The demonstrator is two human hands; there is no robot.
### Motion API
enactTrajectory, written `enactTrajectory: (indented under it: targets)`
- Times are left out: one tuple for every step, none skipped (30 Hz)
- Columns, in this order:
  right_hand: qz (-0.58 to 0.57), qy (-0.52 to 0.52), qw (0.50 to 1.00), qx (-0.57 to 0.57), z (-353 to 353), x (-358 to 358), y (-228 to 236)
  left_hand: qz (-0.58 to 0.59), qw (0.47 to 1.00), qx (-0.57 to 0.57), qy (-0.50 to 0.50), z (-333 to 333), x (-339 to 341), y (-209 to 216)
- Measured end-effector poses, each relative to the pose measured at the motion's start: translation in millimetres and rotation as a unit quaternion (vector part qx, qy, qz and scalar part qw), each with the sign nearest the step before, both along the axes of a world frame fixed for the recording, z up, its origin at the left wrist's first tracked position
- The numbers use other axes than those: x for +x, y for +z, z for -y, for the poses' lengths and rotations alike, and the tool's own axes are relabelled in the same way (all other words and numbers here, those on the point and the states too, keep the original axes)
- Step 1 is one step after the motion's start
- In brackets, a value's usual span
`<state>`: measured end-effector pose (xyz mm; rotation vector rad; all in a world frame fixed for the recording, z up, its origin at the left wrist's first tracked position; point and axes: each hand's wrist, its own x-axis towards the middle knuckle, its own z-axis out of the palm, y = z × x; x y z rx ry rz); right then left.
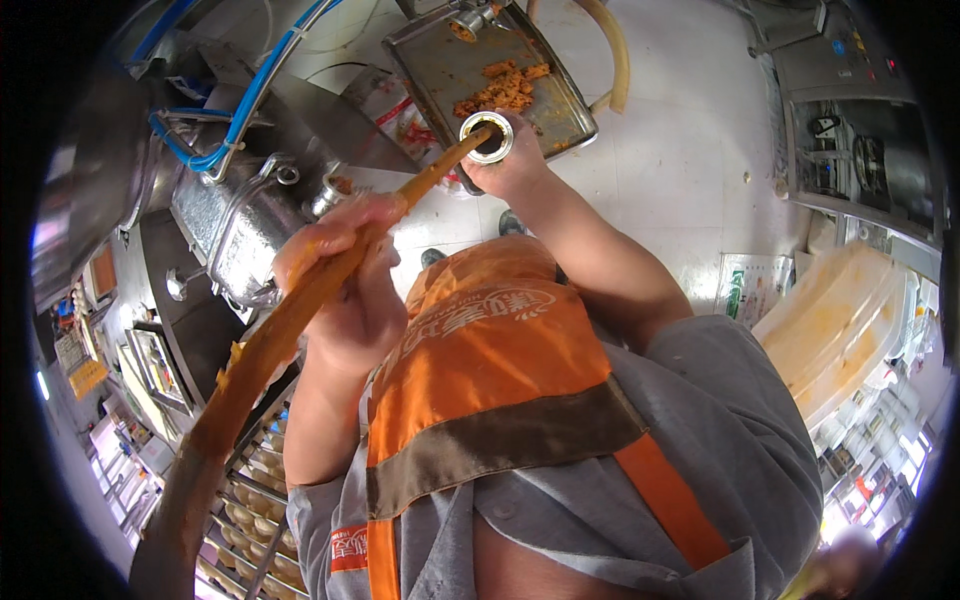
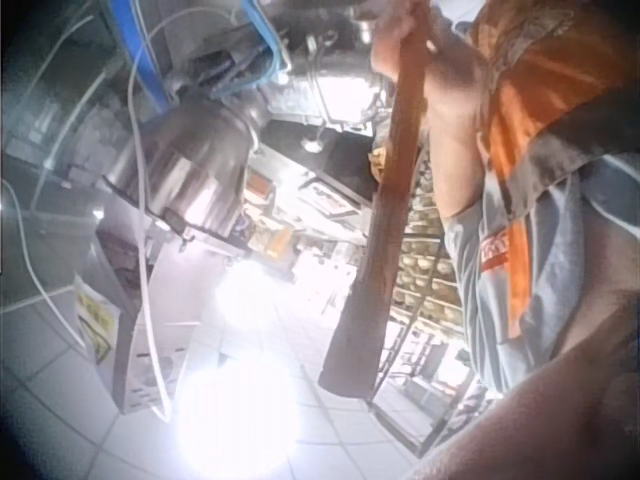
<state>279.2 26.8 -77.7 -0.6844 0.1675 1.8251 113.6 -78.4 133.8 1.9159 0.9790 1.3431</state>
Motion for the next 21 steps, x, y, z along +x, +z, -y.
enactTrajectory:
  targets:
    - [0.137,0.032,0.978,0.156,1.8,-5.7,-4.2,-0.020,1.000,-0.007,0.009,-5.3,0.8,-7.4]
    - [0.164,0.049,0.967,0.191,4.7,-6.9,-6.5,-0.040,0.999,-0.017,0.020,-11.0,2.6,-15.9]
    - [0.066,0.061,0.988,0.122,7.1,-11.8,-7.0,-0.033,0.999,-0.035,0.022,-18.9,4.9,-26.2]
    - [-0.039,0.066,0.997,0.023,9.9,-13.4,-5.6,-0.010,0.998,-0.050,0.045,-24.7,8.7,-35.3]
    - [-0.091,0.076,0.993,-0.026,10.2,-18.1,-3.2,0.008,0.995,-0.079,0.062,-30.3,8.1,-40.8]
    - [-0.139,0.064,0.984,-0.096,11.0,-16.6,-0.4,0.026,0.992,-0.106,0.067,-34.4,8.4,-44.6]
    - [-0.194,0.045,0.971,-0.134,8.5,-19.0,2.0,0.006,0.991,-0.116,0.068,-36.5,8.9,-46.6]
    - [-0.206,0.048,0.965,-0.156,8.3,-18.8,3.7,-0.010,0.990,-0.125,0.066,-36.5,7.4,-44.9]
    - [-0.184,0.029,0.967,-0.176,4.9,-18.5,4.2,-0.027,0.988,-0.137,0.070,-34.8,6.1,-42.0]
    - [-0.175,0.016,0.965,-0.193,2.3,-18.0,3.6,-0.017,0.992,-0.110,0.055,-31.6,6.3,-38.7]
    - [-0.168,0.003,0.963,-0.212,-0.7,-17.7,1.9,-0.007,0.995,-0.089,0.043,-25.2,5.1,-33.3]
    - [-0.163,-0.008,0.959,-0.231,-3.3,-18.4,-0.4,-0.005,0.997,-0.067,0.027,-19.0,3.2,-27.9]
    - [-0.158,-0.016,0.955,-0.251,-5.8,-19.1,-3.2,-0.006,0.998,-0.065,0.018,-14.3,0.1,-22.7]
    - [-0.156,-0.021,0.949,-0.274,-8.0,-20.4,-5.8,-0.001,0.998,-0.055,-0.006,-10.6,-2.9,-19.6]
    - [-0.138,-0.012,0.954,-0.264,-10.4,-21.1,-8.1,-0.006,0.998,-0.054,-0.011,-8.1,-3.7,-19.7]
    - [-0.146,-0.001,0.960,-0.238,-11.8,-22.5,-9.8,-0.020,0.997,-0.078,0.000,-8.8,-3.9,-23.2]
    - [-0.144,0.007,0.964,-0.225,-13.8,-23.7,-11.0,-0.008,0.996,-0.091,0.000,-9.7,-3.3,-28.6]
    - [-0.120,0.006,0.967,-0.223,-14.1,-25.1,-11.4,0.007,0.995,-0.103,-0.009,-10.9,-1.6,-35.8]
    - [-0.159,0.013,0.963,-0.216,-15.0,-25.5,-11.4,0.006,0.991,-0.136,0.005,-12.8,0.7,-44.3]
    - [-0.148,-0.003,0.958,-0.245,-15.2,-28.1,-10.2,0.008,0.991,-0.136,0.008,-17.1,2.2,-52.9]
    - [-0.155,-0.003,0.962,-0.225,-12.3,-27.6,-8.8,0.006,0.991,-0.133,0.001,-22.6,1.9,-60.2]
